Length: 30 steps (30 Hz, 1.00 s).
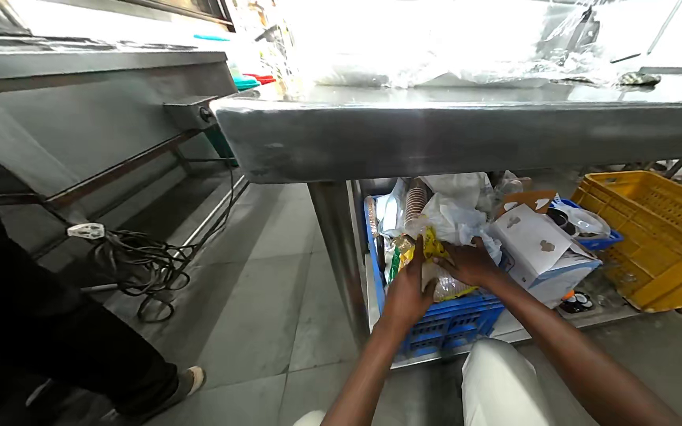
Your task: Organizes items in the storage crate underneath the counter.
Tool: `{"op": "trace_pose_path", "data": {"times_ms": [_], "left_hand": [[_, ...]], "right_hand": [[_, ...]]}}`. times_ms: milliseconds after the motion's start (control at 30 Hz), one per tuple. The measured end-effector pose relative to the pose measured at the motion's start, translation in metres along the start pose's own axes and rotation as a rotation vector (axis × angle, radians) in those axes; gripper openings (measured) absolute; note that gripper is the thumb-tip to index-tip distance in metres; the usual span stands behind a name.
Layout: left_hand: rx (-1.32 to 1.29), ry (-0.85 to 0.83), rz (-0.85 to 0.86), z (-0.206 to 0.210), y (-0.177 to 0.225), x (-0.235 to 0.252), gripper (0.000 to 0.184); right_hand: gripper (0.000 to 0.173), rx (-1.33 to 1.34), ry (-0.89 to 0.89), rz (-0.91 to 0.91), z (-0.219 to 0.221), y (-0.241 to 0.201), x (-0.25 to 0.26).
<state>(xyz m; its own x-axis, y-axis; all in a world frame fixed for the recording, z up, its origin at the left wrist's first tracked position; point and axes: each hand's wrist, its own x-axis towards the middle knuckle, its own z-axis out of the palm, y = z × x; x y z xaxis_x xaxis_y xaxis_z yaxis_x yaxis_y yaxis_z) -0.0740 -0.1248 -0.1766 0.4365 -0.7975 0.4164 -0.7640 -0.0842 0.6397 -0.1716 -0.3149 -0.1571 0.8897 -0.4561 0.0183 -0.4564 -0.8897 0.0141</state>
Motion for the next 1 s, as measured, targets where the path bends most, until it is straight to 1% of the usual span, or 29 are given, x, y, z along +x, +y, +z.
{"op": "trace_pose_path", "data": {"times_ms": [33,100,133,167,233,267,300,333,367,433,467,533,567,600,633,667,733,833,900,1000], "left_hand": [[0.065,0.136,0.095,-0.019,0.014,-0.013,0.072],[0.120,0.480,0.351,-0.068,0.044,-0.037,0.046],[0.109,0.624,0.448,-0.098,0.058,-0.047,0.039],[0.103,0.730,0.495,-0.128,0.069,-0.056,0.034],[0.076,0.915,0.488,-0.180,0.077,-0.065,0.034],[0.097,0.961,0.414,-0.199,0.074,-0.064,0.040],[0.136,1.012,0.348,-0.213,0.070,-0.056,0.040],[0.145,1.054,0.352,-0.225,0.068,-0.042,0.038],[0.138,1.050,0.412,-0.234,0.073,-0.023,0.036],[0.125,0.904,0.530,-0.242,0.083,0.011,0.044],[0.147,0.847,0.563,-0.240,0.089,0.026,0.049],[0.220,0.815,0.585,-0.234,0.088,0.041,0.058],[0.220,0.821,0.601,-0.232,0.085,0.044,0.057],[0.188,0.845,0.619,-0.230,0.084,0.046,0.051],[0.158,0.883,0.615,-0.227,0.085,0.047,0.042],[0.145,0.920,0.595,-0.224,0.084,0.047,0.037],[0.143,0.937,0.592,-0.223,0.080,0.048,0.038],[0.159,0.924,0.600,-0.222,0.071,0.049,0.046],[0.162,0.952,0.618,-0.219,0.064,0.050,0.048],[0.172,0.995,0.649,-0.215,0.050,0.054,0.048]], "right_hand": [[0.075,0.016,-0.012,0.003,-0.001,0.004,0.000],[0.068,0.063,0.017,0.001,-0.012,0.007,0.005],[0.063,0.093,0.071,-0.011,-0.022,0.005,0.009],[0.059,0.118,0.138,-0.032,-0.032,0.002,0.015],[0.054,0.142,0.274,-0.066,-0.053,-0.002,0.037],[0.054,0.146,0.336,-0.082,-0.059,0.000,0.054],[0.056,0.154,0.361,-0.081,-0.064,0.002,0.072],[0.060,0.156,0.355,-0.061,-0.066,0.006,0.091],[0.068,0.156,0.312,-0.026,-0.065,0.010,0.107],[0.083,0.158,0.156,0.051,-0.051,0.016,0.129],[0.083,0.128,0.106,0.080,-0.037,0.015,0.136],[0.078,0.026,0.094,0.102,-0.010,0.003,0.142],[0.076,-0.021,0.082,0.097,-0.004,-0.004,0.144],[0.076,-0.073,0.063,0.072,-0.003,-0.008,0.145],[0.078,-0.122,0.034,0.044,-0.004,-0.011,0.145],[0.085,-0.176,-0.010,0.019,-0.005,-0.012,0.144],[0.102,-0.258,-0.100,-0.015,-0.014,-0.011,0.141],[0.118,-0.326,-0.116,-0.051,-0.014,0.002,0.139],[0.120,-0.291,-0.081,-0.085,-0.012,0.008,0.131],[0.112,-0.209,-0.032,-0.178,0.002,0.011,0.110]]}}
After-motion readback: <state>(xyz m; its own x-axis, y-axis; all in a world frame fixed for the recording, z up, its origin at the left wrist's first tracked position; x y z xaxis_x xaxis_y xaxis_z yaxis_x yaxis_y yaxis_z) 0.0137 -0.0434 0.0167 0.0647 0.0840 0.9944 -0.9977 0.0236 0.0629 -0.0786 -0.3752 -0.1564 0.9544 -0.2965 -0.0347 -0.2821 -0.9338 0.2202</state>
